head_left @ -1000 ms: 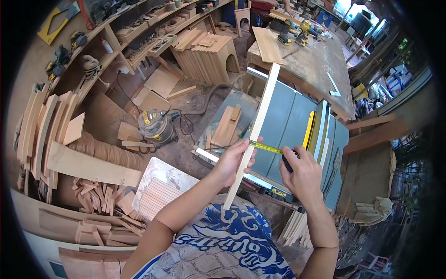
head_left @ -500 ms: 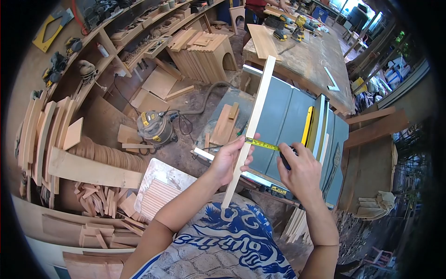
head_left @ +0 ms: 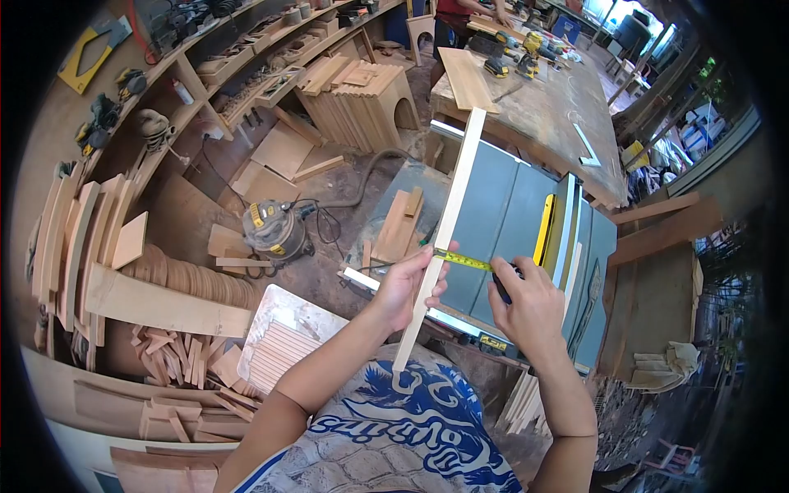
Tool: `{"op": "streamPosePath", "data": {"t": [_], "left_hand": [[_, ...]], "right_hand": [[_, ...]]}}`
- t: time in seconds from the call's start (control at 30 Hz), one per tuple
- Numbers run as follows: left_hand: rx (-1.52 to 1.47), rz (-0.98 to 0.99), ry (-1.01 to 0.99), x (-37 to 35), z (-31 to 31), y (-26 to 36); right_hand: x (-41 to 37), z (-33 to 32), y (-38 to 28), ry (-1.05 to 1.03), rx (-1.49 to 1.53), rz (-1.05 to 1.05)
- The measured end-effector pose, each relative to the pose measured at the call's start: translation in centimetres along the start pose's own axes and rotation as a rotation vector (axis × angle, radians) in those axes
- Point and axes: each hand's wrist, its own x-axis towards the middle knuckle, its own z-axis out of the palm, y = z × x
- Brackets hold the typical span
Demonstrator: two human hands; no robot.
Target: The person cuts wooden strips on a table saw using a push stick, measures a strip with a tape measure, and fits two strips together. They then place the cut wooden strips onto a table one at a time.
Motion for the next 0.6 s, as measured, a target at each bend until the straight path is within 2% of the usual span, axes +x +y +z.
{"op": "streamPosePath", "data": {"t": [0.6], "left_hand": [[-0.094,0.070,0.048,-1.7,-4.1,0.9]], "right_hand": [[2.9,2.7,-3.0,-0.096,0.061,-0.069]]}}
